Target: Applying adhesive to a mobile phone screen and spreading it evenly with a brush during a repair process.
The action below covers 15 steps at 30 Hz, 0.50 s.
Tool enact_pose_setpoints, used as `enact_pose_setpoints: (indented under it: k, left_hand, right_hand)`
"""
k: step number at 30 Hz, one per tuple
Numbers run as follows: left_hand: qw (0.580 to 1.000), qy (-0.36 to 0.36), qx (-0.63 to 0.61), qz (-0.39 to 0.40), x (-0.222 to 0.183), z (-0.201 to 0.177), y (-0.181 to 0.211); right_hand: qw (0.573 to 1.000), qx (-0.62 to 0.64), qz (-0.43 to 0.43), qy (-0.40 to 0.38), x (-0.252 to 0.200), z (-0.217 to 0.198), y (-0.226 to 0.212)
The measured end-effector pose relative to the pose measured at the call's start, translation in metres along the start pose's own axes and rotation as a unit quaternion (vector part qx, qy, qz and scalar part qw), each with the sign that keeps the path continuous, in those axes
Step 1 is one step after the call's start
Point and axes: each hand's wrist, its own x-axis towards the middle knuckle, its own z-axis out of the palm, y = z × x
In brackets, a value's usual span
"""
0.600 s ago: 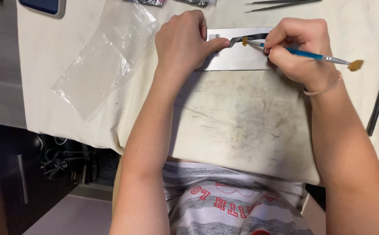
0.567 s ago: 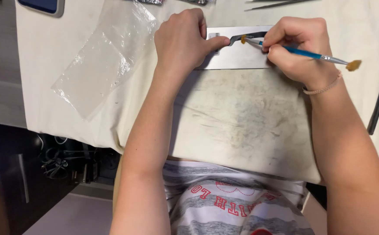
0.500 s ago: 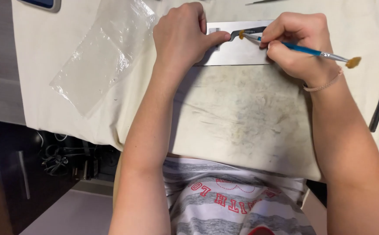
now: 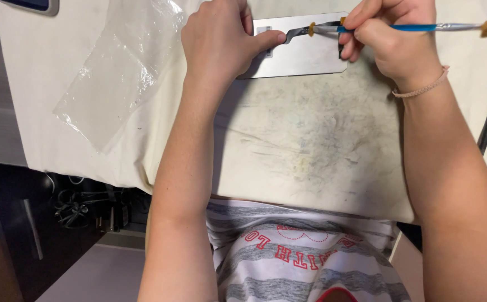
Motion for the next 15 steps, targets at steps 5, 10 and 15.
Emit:
enact_pose_setpoints:
  k: [5,10,15]
  left_hand:
    - [1.000,0.010,-0.008,0.017,0.000,0.001,-0.003]
    - [1.000,0.002,-0.009,0.015,-0.001,-0.004,0.000]
    - [1.000,0.006,-0.010,0.022,-0.001,-0.001,-0.001]
  right_hand:
    - [0.999,-0.003,-0.018,0.029,0.000,-0.007,0.011]
    - [0.999,0.007,-0.037,0.032,0.004,-0.016,0.020]
    - [0.998,0.056,0.042,-0.001,0.009,-0.041,0.040]
